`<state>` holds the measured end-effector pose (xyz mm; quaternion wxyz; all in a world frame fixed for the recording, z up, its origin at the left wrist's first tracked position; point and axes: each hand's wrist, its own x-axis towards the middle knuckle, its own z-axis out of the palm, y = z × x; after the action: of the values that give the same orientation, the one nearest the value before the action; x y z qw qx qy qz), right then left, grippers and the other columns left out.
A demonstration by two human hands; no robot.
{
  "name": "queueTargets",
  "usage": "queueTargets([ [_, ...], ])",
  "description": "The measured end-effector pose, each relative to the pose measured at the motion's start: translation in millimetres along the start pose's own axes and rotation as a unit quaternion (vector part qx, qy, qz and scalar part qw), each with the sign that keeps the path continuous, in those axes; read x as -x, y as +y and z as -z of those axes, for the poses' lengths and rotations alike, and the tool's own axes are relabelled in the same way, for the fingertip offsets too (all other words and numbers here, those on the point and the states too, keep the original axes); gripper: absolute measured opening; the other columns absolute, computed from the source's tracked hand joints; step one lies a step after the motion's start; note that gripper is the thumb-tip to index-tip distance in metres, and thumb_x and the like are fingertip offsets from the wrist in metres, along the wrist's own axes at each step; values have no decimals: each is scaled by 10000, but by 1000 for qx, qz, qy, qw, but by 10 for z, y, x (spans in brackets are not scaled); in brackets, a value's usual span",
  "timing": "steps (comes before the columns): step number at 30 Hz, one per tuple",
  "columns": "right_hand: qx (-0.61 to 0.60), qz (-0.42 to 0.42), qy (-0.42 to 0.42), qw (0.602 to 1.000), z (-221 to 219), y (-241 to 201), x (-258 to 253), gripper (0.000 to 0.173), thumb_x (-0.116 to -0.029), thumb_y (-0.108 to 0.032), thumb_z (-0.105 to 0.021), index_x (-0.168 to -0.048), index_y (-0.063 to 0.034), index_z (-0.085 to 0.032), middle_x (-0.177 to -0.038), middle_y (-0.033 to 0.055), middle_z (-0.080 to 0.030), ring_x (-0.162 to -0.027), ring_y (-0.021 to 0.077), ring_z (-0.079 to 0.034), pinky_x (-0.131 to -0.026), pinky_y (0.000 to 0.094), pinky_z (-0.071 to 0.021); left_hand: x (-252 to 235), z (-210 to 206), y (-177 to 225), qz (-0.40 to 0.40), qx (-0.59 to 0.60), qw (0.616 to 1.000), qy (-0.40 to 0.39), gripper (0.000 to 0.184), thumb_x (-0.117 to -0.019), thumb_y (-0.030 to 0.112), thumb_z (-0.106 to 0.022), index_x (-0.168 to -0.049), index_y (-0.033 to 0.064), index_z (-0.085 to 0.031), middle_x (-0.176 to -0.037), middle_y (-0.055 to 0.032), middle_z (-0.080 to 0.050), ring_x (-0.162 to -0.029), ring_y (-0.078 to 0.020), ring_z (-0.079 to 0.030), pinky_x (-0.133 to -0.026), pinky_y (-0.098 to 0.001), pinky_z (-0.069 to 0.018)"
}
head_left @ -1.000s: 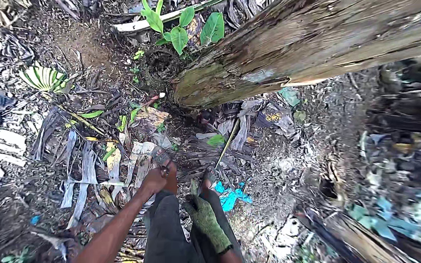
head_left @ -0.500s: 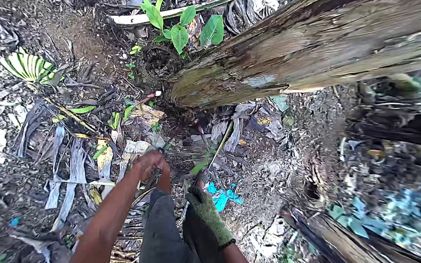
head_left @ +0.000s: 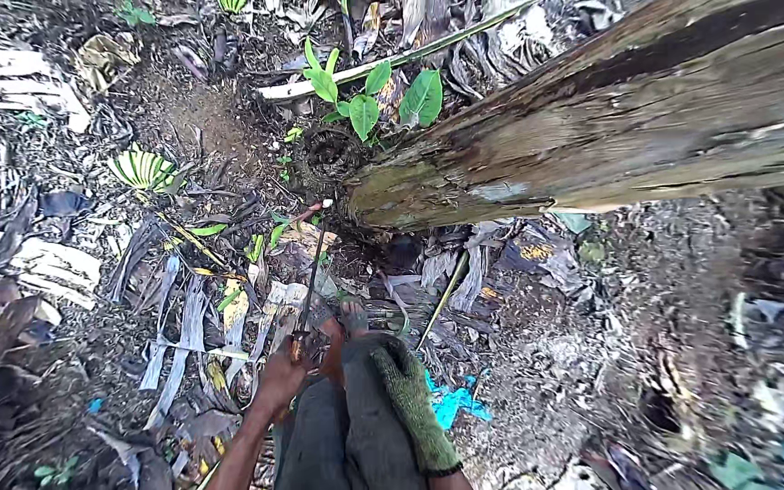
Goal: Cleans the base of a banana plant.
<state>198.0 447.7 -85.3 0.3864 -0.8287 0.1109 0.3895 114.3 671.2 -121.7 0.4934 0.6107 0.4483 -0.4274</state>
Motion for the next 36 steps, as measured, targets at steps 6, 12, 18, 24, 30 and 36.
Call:
queueTargets([
  [6, 66, -91, -117, 987, 126, -1438, -201, 392, -1033, -180, -563, -1341, 57, -609, -1297, 199, -666, -1230, 229, -622, -1123, 367, -436, -359, 332, 632, -120, 233, 963, 70, 469, -1045, 193, -544, -1476, 29, -456, -837, -98, -649, -634, -176, -625, -609, -358, -556],
  [12, 27, -134, -82, 987, 41, -2065, -970, 397, -977, -198, -662, -1295, 39, -642, -1221, 164, -701, -1146, 198, -665, -1046, 362, -516, -1269, 852, 1893, -35, 410, 911, 31, 337, -1112, 255, -454, -1330, 5, -511, -708, -45, -573, -530, -144, -587, -478, -303, -541],
  [18, 78, -147, -102, 981, 202, -2305, -1619, 344, -1011, -203, -619, -1293, -13, -675, -1241, 116, -717, -1184, 176, -655, -1081, 321, -476, -3120, 530, 3336, 49, 512, 858, -11, 318, -1102, 350, -460, -1169, 48, -536, -708, -59, -551, -510, -153, -548, -467, -301, -516],
  [24, 151, -113, -162, 968, 50, -1653, -1804, 477, -977, -441, -613, -1342, -139, -659, -1230, 71, -720, -1153, 194, -677, -1037, 471, -532, -2566, 801, 3135, -30, 49, 995, 81, 510, -1059, 288, -553, -1500, 43, -477, -1270, -230, -670, -1133, -334, -682, -1016, -510, -525],
  [30, 72, -26, -164, 983, -474, -1265, -2410, 447, -1001, -223, -629, -1354, 49, -602, -1286, 222, -667, -1188, 273, -659, -1040, 390, -516, -1429, 883, 2750, 3, 419, 907, 47, 366, -1107, 229, -477, -1397, 10, -520, -703, -90, -609, -527, -179, -606, -501, -331, -564],
  [36, 157, -95, -153, 971, -70, -1382, -2027, 528, -966, -588, -575, -1311, -202, -682, -1200, 16, -732, -1115, 162, -688, -990, 481, -555, -2762, 1004, 3288, 43, 510, 856, 70, 387, -1121, 345, -407, -1320, 30, -511, -755, -70, -575, -526, -149, -553, -470, -301, -513],
])
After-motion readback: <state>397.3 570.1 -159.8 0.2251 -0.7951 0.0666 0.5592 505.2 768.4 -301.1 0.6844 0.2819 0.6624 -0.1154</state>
